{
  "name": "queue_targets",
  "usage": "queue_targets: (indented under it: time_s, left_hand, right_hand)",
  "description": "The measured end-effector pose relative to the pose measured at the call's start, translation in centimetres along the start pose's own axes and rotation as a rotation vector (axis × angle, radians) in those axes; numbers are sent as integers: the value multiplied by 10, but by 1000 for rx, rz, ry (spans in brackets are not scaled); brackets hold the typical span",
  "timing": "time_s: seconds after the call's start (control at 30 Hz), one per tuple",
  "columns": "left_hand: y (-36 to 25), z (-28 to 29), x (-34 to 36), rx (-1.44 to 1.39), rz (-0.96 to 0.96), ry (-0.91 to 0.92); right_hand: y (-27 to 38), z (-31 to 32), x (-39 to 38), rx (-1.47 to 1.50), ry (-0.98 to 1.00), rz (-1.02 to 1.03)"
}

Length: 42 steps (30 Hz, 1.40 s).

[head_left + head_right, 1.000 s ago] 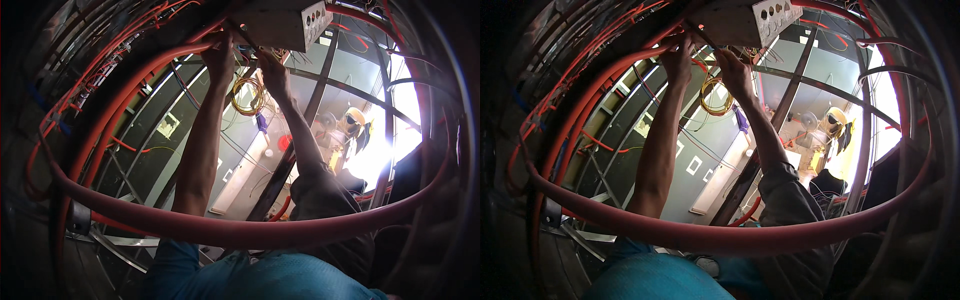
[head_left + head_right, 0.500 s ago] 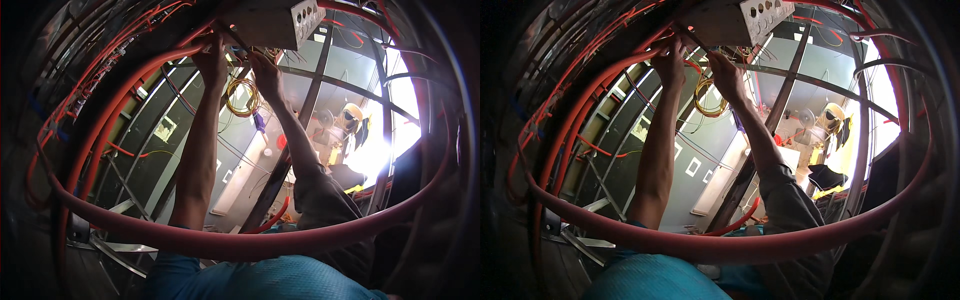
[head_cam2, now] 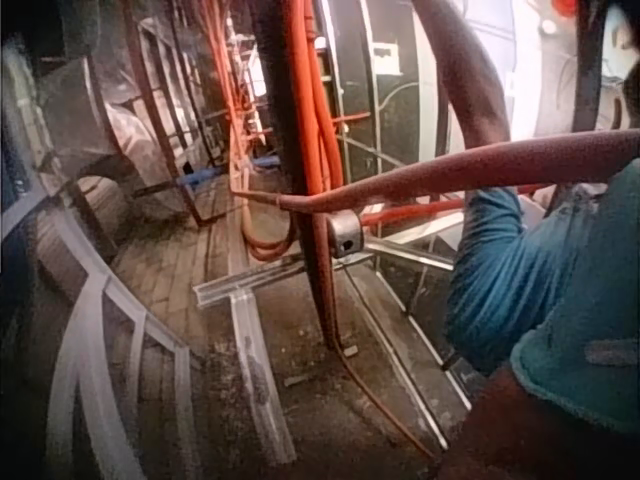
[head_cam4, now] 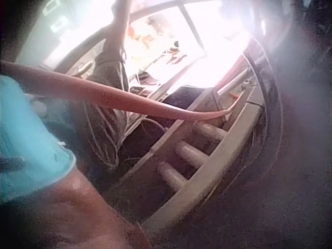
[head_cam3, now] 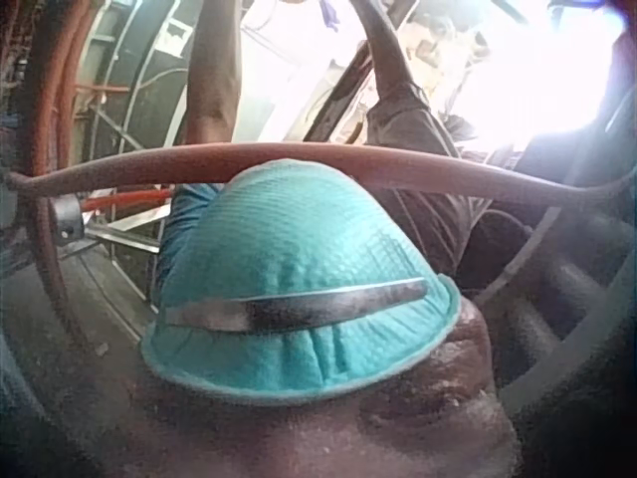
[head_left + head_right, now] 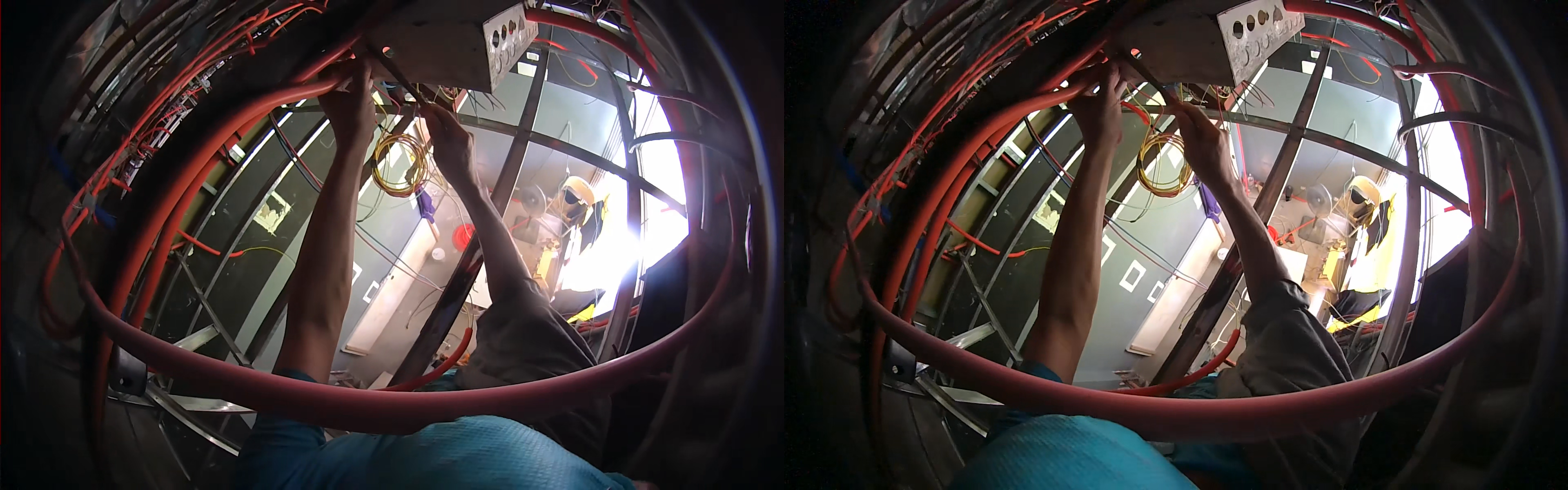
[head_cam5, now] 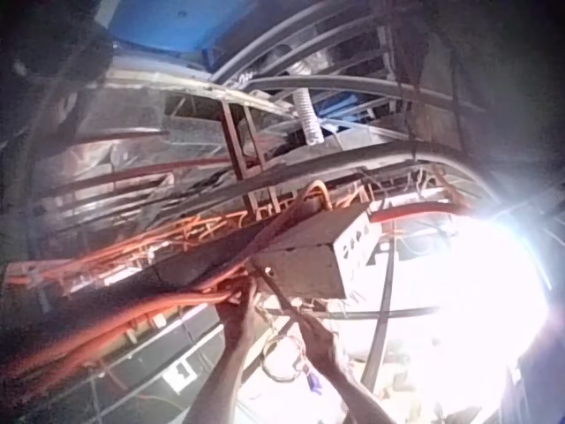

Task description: The person connects several colored wires into an electrical junction box and organizes red conduits by hand while working in an elevated position.

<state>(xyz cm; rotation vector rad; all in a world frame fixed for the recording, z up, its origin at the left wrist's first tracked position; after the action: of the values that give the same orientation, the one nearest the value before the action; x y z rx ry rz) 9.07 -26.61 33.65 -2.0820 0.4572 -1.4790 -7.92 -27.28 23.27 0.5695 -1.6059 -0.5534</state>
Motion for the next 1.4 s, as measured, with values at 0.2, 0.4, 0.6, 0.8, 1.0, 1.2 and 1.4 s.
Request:
queue_targets:
  time_s: [0.2,0.4,0.6,0.8,1.0,1.2,1.4]
  left_hand:
    - [-5,-6,-4,4,38,-18]
    - [-7,-6,-2,9,86,-72]
    - [-6,1,1,-53,3,-54]
    - [-4,2,3,11,-1,-50]
    - [-1,-7,-7,-15,68,-50]
    - [1,-5,-2,-27,74,-93]
    - [3,-3,1,47,107,-20]
  right_hand:
    - [15,-8,18,-42,9,3]
    - [14,-8,21,-78,68,-132]
    - [1,-10,2,-30,31,-93]
    - [2,-4,-5,-80,-21,42]
    - [1,-6,7,-23,1,-68]
    - [4,-15,13,-61,-22,-3]
    - [17,-10,19,-87,-17,-37]
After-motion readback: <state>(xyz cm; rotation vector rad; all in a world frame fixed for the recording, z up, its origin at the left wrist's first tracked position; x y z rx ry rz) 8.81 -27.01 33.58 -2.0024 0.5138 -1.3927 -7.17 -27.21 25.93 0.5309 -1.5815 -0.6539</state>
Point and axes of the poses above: each hand's wrist, its own x-axis towards the middle knuckle, its own z-axis out of the back of the hand, y = z × x, the point moved 5 cm from there along x, towards the middle knuckle
